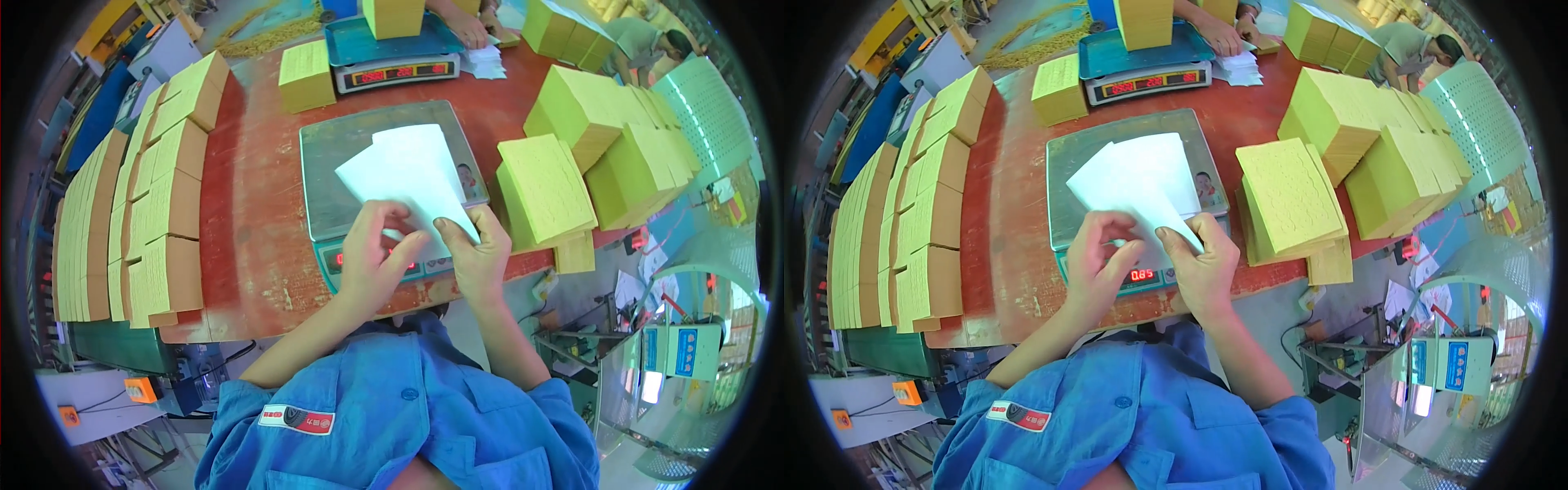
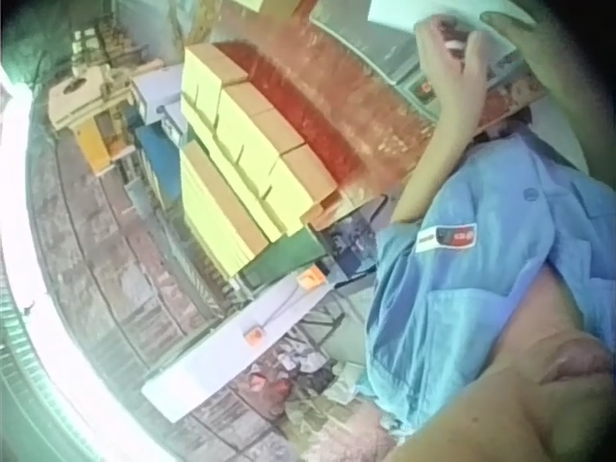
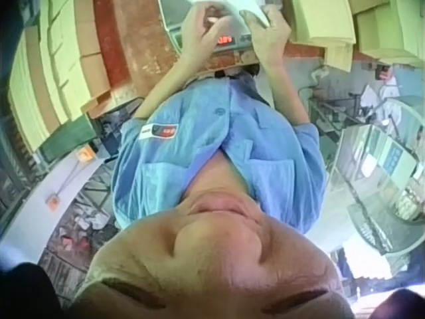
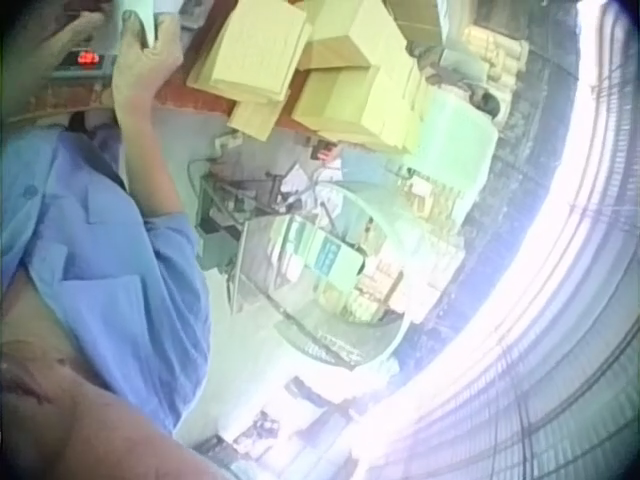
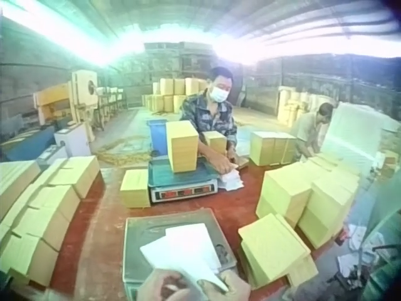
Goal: The recorder weighs stacks of yellow paper, inserts labels, and uses a banding machine to secure the bundles.
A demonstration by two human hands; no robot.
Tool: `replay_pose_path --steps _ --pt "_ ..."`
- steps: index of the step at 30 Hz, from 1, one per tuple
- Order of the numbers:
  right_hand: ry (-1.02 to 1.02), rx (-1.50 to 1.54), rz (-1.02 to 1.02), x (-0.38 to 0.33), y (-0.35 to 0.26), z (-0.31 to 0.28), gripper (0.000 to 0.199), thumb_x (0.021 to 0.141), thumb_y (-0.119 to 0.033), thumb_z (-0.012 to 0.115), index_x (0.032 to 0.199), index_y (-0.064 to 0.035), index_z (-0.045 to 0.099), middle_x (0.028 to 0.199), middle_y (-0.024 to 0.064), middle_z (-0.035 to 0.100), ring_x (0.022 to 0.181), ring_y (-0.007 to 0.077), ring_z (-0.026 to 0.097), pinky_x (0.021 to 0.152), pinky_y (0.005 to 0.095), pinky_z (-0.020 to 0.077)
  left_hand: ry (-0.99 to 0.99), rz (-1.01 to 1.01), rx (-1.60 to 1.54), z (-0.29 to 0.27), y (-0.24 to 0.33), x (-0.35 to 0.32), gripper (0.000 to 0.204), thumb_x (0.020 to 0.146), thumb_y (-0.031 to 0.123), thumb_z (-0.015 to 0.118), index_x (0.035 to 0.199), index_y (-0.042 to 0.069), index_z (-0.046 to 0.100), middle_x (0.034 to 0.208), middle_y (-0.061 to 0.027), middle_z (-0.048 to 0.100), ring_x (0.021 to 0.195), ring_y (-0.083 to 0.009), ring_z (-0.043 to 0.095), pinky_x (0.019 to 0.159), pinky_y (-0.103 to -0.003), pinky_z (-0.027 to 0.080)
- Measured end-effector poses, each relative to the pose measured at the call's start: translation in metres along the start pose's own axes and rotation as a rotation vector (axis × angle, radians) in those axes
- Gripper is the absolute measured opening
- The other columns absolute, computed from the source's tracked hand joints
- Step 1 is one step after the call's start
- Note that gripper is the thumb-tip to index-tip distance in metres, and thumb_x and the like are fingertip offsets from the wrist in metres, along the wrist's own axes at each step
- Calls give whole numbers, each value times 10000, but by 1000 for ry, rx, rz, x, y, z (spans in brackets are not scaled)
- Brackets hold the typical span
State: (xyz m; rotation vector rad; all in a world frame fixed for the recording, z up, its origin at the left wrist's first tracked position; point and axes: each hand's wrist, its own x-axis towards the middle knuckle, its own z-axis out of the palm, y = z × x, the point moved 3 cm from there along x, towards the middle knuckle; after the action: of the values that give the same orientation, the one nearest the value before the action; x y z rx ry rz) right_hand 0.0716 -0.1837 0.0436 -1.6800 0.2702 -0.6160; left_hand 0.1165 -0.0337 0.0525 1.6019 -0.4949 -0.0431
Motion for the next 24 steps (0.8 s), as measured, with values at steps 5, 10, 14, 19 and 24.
replay_pose_path --steps 5,10,14,19,24 --pt "-73 199 22 -2 -15 26 220 876 -89 681 1070 8 642 876 34 645 768 83 573 690 244 474 63 -71 -57 7 3 25 293 909 164 645 1088 12 468 995 -72 531 912 -122 552 696 -259 521" --pt "-263 192 93 -5 -12 22 229 937 -95 587 1138 6 626 978 52 658 870 118 595 735 275 477 49 -104 -249 -5 0 20 189 980 186 533 1086 31 511 983 -30 559 905 -91 552 710 -266 514" --pt "-325 43 -168 -1 -18 26 236 913 -75 606 1132 12 619 1010 73 648 879 146 605 740 285 477 87 -113 -334 -10 4 21 177 971 181 545 1015 13 578 893 -34 601 800 -91 568 666 -265 518" --pt "-317 -72 -161 -4 -23 21 227 891 -40 609 1109 23 619 991 83 643 853 130 598 731 277 474 209 -31 8 -27 -6 17 144 959 125 551 971 -8 604 784 -12 616 749 -62 539 655 -241 450" --pt "-155 164 26 -5 2 -12 190 887 -29 596 1068 23 625 891 32 623 753 78 546 667 249 454 344 -38 -93 -63 -10 5 182 944 89 567 1064 -25 644 892 -10 650 785 -74 573 697 -250 475"
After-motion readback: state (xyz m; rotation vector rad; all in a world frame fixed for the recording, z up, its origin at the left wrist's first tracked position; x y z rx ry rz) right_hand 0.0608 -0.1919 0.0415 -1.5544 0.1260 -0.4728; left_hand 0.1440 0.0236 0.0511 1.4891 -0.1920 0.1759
